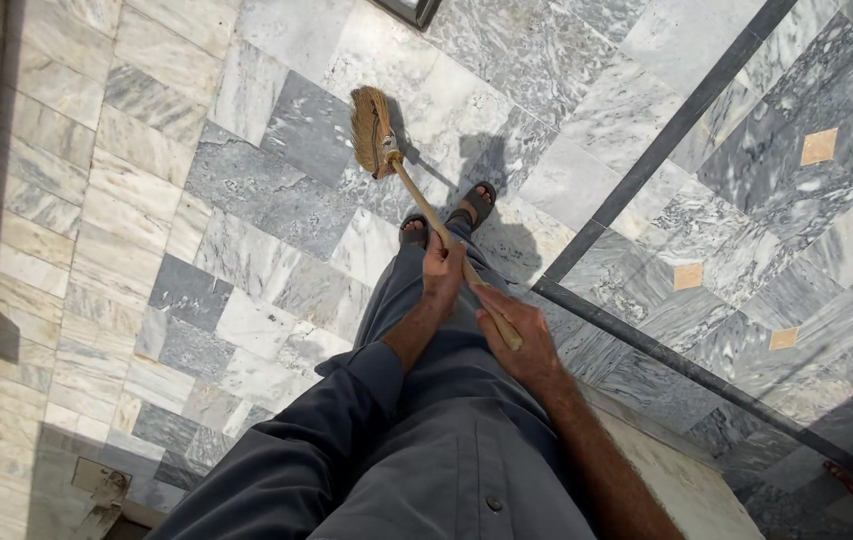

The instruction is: Sweeping a tiled floor and stairs using a broom.

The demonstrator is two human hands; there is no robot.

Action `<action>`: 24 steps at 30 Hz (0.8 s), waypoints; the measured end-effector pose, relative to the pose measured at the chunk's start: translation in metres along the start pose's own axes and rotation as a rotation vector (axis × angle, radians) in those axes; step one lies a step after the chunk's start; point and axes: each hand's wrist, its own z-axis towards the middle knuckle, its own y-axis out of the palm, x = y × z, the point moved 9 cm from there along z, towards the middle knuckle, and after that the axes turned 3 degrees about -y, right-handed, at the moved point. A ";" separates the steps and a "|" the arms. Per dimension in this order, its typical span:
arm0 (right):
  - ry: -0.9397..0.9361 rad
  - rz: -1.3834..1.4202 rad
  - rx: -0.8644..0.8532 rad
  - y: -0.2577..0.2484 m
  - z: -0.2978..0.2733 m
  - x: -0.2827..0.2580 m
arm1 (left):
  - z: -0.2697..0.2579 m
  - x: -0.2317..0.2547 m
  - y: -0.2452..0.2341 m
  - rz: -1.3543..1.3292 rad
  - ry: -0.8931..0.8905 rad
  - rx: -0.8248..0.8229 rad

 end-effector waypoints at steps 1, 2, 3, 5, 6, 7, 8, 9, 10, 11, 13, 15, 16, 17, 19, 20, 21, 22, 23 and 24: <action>-0.003 0.002 -0.014 0.015 0.006 0.004 | -0.002 0.005 -0.016 -0.009 0.003 0.011; 0.132 0.065 -0.084 0.036 0.007 0.018 | -0.009 0.011 -0.039 -0.016 0.051 0.067; 0.267 0.126 -0.156 0.060 0.004 0.032 | -0.018 0.017 -0.062 -0.023 0.097 0.123; 0.204 0.165 -0.160 0.086 -0.001 0.053 | -0.033 0.032 -0.072 0.051 -0.023 0.192; 0.126 0.206 -0.141 0.096 0.004 0.063 | -0.031 0.041 -0.075 0.140 -0.129 0.240; 0.119 0.200 -0.143 0.093 0.013 0.062 | -0.005 0.023 -0.084 0.135 -0.122 0.237; 0.158 0.127 -0.139 0.094 0.015 0.062 | 0.014 0.002 -0.088 0.102 -0.114 0.111; 0.197 0.054 -0.136 0.094 0.016 0.062 | 0.030 -0.019 -0.092 0.069 -0.105 -0.014; 0.218 0.053 -0.137 0.088 0.010 0.055 | 0.027 -0.024 -0.081 0.068 -0.126 -0.014; 0.297 0.044 -0.081 0.074 0.003 0.054 | 0.023 -0.030 -0.061 0.099 -0.148 -0.096; 0.344 0.004 0.024 0.033 0.007 0.062 | 0.043 -0.022 0.007 0.138 -0.139 -0.236; 0.416 -0.052 0.192 -0.009 -0.003 0.076 | 0.042 -0.023 0.050 0.316 -0.215 -0.197; 0.403 -0.056 0.202 -0.023 -0.002 0.082 | 0.050 -0.025 0.074 0.320 -0.202 -0.207; 0.319 -0.128 0.232 -0.041 0.003 0.082 | 0.057 -0.028 0.101 0.299 -0.198 -0.259; 0.233 -0.193 0.262 -0.067 0.013 0.080 | 0.073 -0.030 0.141 0.284 -0.194 -0.306; 0.360 -0.146 0.307 -0.086 0.011 0.091 | 0.081 -0.033 0.165 0.266 -0.192 -0.330; 0.486 -0.097 0.351 -0.105 0.006 0.101 | 0.089 -0.037 0.190 0.249 -0.190 -0.353; 0.471 -0.100 0.361 -0.119 0.011 0.112 | 0.095 -0.024 0.214 0.252 -0.175 -0.363; 0.340 -0.141 0.385 -0.137 0.020 0.113 | 0.101 -0.010 0.239 0.253 -0.156 -0.378; 0.222 -0.179 0.394 -0.149 0.020 0.114 | 0.099 -0.005 0.256 0.249 -0.150 -0.379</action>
